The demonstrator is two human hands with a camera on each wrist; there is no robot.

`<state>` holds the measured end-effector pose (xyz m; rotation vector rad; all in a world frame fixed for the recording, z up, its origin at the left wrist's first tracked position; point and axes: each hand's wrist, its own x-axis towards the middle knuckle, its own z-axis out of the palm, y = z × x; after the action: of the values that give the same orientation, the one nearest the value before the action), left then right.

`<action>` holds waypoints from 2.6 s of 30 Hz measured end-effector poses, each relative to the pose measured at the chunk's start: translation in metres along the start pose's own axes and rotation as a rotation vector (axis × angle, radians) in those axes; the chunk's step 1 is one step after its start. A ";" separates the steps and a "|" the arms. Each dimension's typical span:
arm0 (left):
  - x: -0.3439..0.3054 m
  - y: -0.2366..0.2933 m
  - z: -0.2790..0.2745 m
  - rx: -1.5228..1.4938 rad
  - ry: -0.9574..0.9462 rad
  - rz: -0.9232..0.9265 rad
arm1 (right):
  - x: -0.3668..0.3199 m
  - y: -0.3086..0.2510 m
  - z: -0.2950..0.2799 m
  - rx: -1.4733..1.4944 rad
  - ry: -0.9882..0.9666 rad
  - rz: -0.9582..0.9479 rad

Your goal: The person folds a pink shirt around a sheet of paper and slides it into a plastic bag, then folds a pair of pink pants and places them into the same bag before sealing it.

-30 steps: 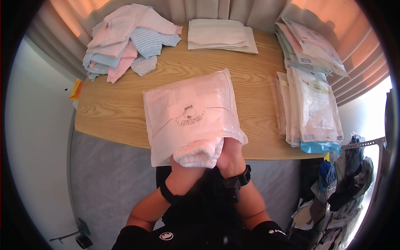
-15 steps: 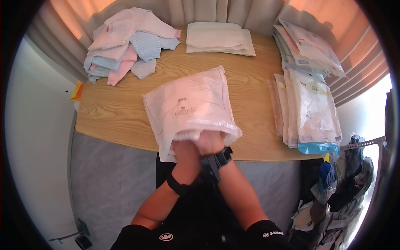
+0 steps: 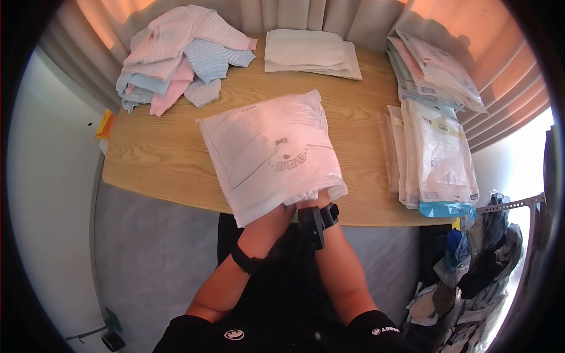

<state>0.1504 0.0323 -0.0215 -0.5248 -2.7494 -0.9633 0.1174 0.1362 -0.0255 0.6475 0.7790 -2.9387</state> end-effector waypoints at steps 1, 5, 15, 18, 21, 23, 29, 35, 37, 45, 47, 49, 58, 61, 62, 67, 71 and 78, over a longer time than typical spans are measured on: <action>0.001 0.001 -0.001 0.046 -0.017 -0.034 | 0.004 -0.002 0.006 0.095 0.005 -0.004; 0.009 0.010 -0.007 0.089 0.023 -0.086 | 0.040 -0.001 -0.011 0.104 0.012 -0.019; 0.000 0.023 -0.038 -0.477 0.349 -0.082 | 0.064 0.012 -0.042 -0.552 -0.353 -0.300; 0.016 0.031 -0.045 -0.318 0.217 0.089 | 0.057 0.012 -0.029 -0.465 -0.308 -0.259; 0.035 0.036 -0.049 -0.235 0.142 0.155 | 0.047 0.007 -0.019 -0.337 -0.241 -0.191; 0.041 0.042 -0.054 -0.244 0.006 -0.004 | 0.043 0.004 -0.011 -0.249 -0.195 -0.146; 0.061 0.062 -0.060 -0.129 -0.254 -0.326 | 0.026 -0.003 0.009 0.015 -0.062 0.011; 0.077 0.058 -0.051 -0.053 -0.188 -0.257 | 0.017 -0.005 0.019 0.172 -0.013 0.120; 0.076 0.056 -0.047 -0.019 -0.162 -0.227 | 0.018 -0.002 0.015 0.160 -0.059 0.102; 0.055 0.029 -0.049 0.094 -0.079 -0.139 | 0.015 0.010 0.002 0.092 -0.203 0.046; 0.062 0.023 -0.047 0.121 -0.058 -0.112 | 0.015 0.010 0.001 0.076 -0.241 0.027; 0.065 0.017 -0.046 0.150 -0.036 -0.081 | 0.016 0.010 0.002 0.070 -0.263 0.015; 0.050 -0.004 -0.030 -1.092 0.266 -0.526 | 0.006 -0.004 -0.003 -0.188 -0.270 -0.151; 0.030 -0.001 -0.030 -1.808 0.461 -0.586 | 0.002 -0.004 -0.024 -0.964 -0.351 -0.650; 0.021 0.006 -0.037 -1.578 0.383 -0.432 | 0.004 0.001 -0.031 -0.853 -0.292 -0.580; 0.007 0.004 -0.027 -1.435 0.360 -0.338 | -0.016 -0.002 -0.047 -1.031 -0.187 -0.500; 0.001 -0.007 -0.027 -0.887 0.269 -0.282 | -0.040 0.003 -0.035 -0.618 -0.120 -0.440; -0.013 -0.005 -0.019 -1.653 0.323 -0.651 | -0.075 -0.013 0.001 -1.586 -0.153 -0.912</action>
<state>0.1613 0.0134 -0.0128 0.4260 -1.2103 -2.9388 0.1839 0.1418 0.0115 -0.1681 3.1995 -1.5322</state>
